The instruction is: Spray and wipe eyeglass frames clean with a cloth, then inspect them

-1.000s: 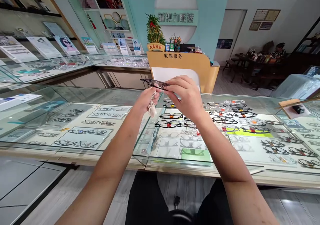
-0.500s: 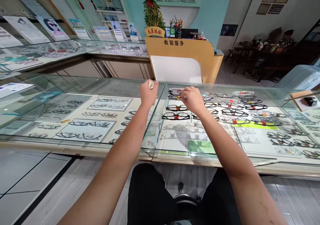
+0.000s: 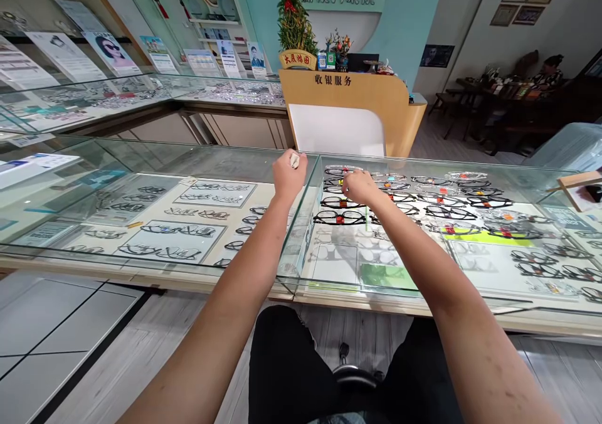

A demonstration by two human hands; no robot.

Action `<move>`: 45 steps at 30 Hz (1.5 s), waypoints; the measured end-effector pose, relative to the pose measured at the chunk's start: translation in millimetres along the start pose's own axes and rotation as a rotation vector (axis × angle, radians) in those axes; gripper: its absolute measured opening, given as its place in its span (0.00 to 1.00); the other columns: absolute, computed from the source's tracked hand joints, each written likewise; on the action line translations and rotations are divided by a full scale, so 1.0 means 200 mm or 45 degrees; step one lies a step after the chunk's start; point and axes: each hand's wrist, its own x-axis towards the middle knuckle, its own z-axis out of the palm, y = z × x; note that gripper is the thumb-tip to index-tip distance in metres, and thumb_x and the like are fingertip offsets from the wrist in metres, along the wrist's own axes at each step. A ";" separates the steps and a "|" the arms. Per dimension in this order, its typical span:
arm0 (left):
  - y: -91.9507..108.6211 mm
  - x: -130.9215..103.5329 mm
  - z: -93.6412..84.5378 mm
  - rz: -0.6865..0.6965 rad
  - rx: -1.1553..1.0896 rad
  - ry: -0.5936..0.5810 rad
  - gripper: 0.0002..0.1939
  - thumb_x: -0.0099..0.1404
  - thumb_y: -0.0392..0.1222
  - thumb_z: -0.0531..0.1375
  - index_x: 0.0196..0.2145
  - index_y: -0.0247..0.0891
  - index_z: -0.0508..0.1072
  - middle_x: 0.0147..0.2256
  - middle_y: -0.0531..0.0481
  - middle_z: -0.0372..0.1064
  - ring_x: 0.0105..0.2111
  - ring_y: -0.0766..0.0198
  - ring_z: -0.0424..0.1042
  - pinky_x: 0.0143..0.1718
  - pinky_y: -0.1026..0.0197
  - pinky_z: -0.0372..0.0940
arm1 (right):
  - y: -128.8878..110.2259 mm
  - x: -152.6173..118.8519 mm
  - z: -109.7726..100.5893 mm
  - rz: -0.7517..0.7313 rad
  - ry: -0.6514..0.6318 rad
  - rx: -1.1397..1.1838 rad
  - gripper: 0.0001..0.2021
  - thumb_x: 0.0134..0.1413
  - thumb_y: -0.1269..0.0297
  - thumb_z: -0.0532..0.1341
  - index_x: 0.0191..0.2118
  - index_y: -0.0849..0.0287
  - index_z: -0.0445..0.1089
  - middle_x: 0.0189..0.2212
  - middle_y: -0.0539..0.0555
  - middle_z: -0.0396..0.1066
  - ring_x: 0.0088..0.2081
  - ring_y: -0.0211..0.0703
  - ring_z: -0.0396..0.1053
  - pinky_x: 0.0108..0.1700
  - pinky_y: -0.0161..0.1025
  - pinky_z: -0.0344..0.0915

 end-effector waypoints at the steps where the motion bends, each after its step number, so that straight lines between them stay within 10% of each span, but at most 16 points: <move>1: 0.00 0.00 0.00 0.009 -0.010 -0.001 0.19 0.76 0.46 0.61 0.28 0.44 0.60 0.24 0.53 0.58 0.27 0.60 0.55 0.33 0.55 0.50 | 0.00 0.00 0.00 -0.010 -0.014 -0.011 0.11 0.68 0.72 0.65 0.47 0.56 0.86 0.60 0.59 0.82 0.64 0.60 0.73 0.65 0.51 0.64; 29: 0.02 -0.04 0.03 0.134 0.164 -0.148 0.14 0.75 0.48 0.59 0.31 0.45 0.64 0.26 0.51 0.65 0.28 0.57 0.63 0.34 0.57 0.51 | 0.02 0.33 -0.03 0.418 -0.009 0.133 0.14 0.61 0.73 0.69 0.51 0.59 0.86 0.55 0.68 0.84 0.57 0.59 0.81 0.62 0.49 0.70; 39: 0.01 -0.04 0.04 0.128 0.208 -0.127 0.13 0.74 0.50 0.58 0.32 0.45 0.66 0.26 0.50 0.66 0.29 0.56 0.64 0.35 0.57 0.52 | 0.24 -0.13 -0.22 0.246 0.238 1.041 0.10 0.66 0.58 0.68 0.42 0.60 0.79 0.24 0.50 0.77 0.24 0.37 0.66 0.29 0.34 0.62; 45: 0.01 -0.05 0.05 0.141 0.212 -0.103 0.13 0.73 0.50 0.59 0.31 0.45 0.66 0.25 0.51 0.65 0.28 0.57 0.62 0.34 0.57 0.52 | 0.36 -0.49 -0.20 0.146 0.484 1.778 0.17 0.50 0.54 0.76 0.40 0.54 0.72 0.31 0.54 0.85 0.32 0.43 0.80 0.37 0.37 0.71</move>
